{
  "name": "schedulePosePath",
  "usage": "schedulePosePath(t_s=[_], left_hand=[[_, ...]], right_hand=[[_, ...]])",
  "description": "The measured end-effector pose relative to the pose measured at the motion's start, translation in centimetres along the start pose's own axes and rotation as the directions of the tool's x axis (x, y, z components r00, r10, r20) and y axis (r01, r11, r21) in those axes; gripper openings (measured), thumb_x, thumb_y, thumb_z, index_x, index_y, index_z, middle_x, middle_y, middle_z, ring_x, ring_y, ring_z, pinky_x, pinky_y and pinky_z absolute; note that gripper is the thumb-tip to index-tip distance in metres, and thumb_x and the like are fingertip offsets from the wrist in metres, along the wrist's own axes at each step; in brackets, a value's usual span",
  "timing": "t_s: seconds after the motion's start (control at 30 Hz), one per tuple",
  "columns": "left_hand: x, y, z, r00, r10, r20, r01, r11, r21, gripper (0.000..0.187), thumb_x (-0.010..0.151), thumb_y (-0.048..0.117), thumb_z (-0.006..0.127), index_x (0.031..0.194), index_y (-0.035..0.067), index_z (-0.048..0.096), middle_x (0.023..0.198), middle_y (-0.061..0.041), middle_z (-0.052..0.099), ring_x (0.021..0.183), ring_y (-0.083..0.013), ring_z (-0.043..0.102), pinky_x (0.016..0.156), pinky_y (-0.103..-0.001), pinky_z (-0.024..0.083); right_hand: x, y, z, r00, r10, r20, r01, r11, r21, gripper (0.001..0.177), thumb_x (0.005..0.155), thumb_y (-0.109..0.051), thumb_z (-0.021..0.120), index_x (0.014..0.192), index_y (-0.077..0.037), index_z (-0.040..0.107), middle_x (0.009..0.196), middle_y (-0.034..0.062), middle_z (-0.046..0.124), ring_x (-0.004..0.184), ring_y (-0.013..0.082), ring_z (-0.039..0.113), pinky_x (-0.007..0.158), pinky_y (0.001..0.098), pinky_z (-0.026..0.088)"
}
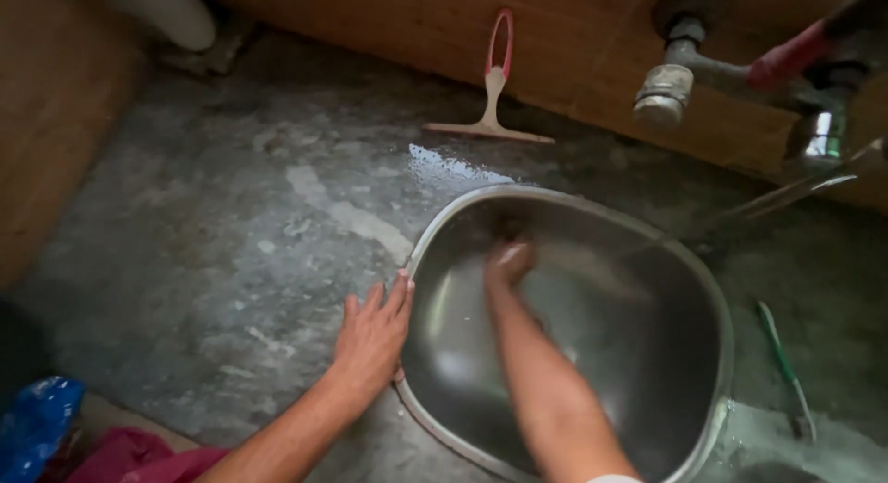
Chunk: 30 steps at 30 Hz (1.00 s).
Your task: Cleaning a stainless steel sink using a sponge and running water.
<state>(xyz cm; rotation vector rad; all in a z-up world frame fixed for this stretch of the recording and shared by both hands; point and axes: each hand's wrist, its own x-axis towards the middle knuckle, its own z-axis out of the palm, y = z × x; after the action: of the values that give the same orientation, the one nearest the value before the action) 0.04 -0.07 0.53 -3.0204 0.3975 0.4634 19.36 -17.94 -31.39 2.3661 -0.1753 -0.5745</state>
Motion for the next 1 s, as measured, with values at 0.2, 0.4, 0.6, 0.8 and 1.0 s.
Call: schedulePosePath(t_s=[0.2,0.4,0.6,0.8,1.0], left_hand=[[-0.2,0.5,-1.8,1.0,0.011,-0.007,-0.011,0.998,0.06,0.123,0.043,0.023,0.1,0.15,-0.001,0.043,0.158,-0.017,0.043,0.125,-0.0415,0.055,0.082,-0.057,0.047],[0.1,0.2,0.5,1.0,0.003,-0.011,-0.002,0.999,0.046,0.131,0.038,0.024,0.101,0.152,0.0,0.041,0.159,-0.016,0.042,0.127,-0.0412,0.053,0.086,-0.058,0.046],[0.3,0.5,0.4,1.0,-0.024,0.016,0.023,0.997,0.075,0.136,0.035,0.031,0.105,0.152,0.001,0.041,0.16,-0.016,0.041,0.129,-0.0403,0.051,0.089,-0.059,0.046],[0.1,0.5,-0.1,0.998,-0.026,0.05,0.024,0.999,0.036,0.138,0.035,0.032,0.107,0.152,0.001,0.041,0.16,-0.016,0.04,0.13,-0.0415,0.05,0.091,-0.062,0.046],[0.0,0.5,0.3,0.998,-0.028,0.051,0.025,0.999,0.048,0.138,0.037,0.033,0.106,0.154,0.001,0.039,0.161,-0.015,0.04,0.131,-0.0405,0.05,0.092,-0.061,0.046]], right_hand=[[-13.8,4.0,-3.7,0.844,-0.093,-0.529,0.53,0.303,0.792,0.025,0.103,-0.014,0.046,0.119,0.0,0.058,0.096,0.0164,0.065,0.092,0.0336,0.072,0.078,0.0393,0.06],[-7.3,7.4,-3.0,0.667,-0.325,-0.671,0.742,0.375,0.556,0.043,0.092,-0.006,0.065,0.134,-0.004,0.055,0.094,0.0235,0.07,0.092,0.0424,0.073,0.078,0.0535,0.058],[-4.8,11.3,-2.3,0.963,-0.01,-0.27,0.251,0.4,0.881,0.016,0.091,-0.013,0.067,0.092,-0.005,0.08,0.079,0.0188,0.075,0.086,0.0396,0.077,0.069,0.0477,0.061],[-9.3,7.8,-2.2,0.909,-0.15,-0.388,0.321,0.846,0.426,0.025,0.094,-0.024,0.064,0.073,-0.024,0.078,0.065,-0.0052,0.069,0.069,0.0072,0.068,0.062,0.0298,0.055],[-19.0,15.6,-3.0,0.808,-0.428,-0.406,0.478,0.073,0.875,0.035,0.103,-0.035,0.056,0.107,-0.004,0.07,0.105,0.0239,0.069,0.105,0.0433,0.066,0.09,0.0513,0.054]])
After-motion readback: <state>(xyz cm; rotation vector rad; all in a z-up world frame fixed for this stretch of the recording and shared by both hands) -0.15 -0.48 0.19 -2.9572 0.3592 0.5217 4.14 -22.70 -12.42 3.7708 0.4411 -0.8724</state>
